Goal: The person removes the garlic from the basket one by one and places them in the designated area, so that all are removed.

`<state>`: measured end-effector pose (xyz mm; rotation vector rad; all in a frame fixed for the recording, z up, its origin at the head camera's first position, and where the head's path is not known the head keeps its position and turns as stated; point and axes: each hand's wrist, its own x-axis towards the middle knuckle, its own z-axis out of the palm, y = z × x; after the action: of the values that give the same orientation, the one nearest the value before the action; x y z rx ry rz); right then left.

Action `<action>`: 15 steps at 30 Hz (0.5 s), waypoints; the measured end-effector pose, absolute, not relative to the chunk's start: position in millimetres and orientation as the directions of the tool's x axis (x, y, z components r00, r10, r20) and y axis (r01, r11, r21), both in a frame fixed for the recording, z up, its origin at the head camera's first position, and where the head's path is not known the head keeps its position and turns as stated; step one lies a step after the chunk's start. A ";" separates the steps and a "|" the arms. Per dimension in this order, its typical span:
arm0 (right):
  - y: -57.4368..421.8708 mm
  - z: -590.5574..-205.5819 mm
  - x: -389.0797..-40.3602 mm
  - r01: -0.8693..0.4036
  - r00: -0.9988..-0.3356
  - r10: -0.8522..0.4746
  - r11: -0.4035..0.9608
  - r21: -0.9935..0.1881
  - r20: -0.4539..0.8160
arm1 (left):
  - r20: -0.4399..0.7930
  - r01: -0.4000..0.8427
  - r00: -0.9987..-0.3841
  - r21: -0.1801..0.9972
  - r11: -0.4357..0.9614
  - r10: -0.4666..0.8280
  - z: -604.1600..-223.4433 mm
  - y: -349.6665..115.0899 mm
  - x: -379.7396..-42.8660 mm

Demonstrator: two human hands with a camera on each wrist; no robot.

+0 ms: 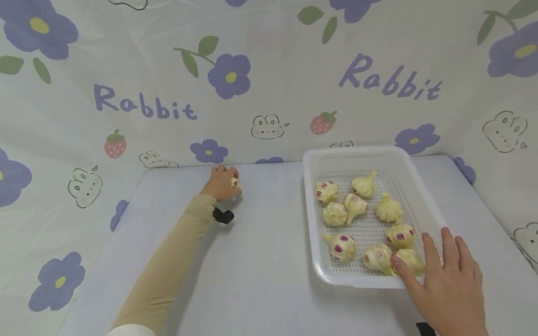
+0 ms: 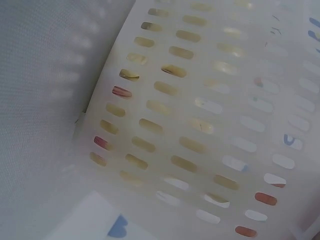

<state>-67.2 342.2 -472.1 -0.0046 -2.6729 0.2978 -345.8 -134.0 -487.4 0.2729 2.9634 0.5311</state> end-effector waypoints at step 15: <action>340.9 -468.3 -66.9 -0.050 -0.898 0.050 0.976 -0.214 0.437 | -0.092 0.123 -0.982 0.365 0.923 0.167 -484.3 -132.9 -340.9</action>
<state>-66.9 340.9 -468.3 0.0004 -2.6690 0.3046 -340.9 -132.9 -484.3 0.2236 2.9607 0.5504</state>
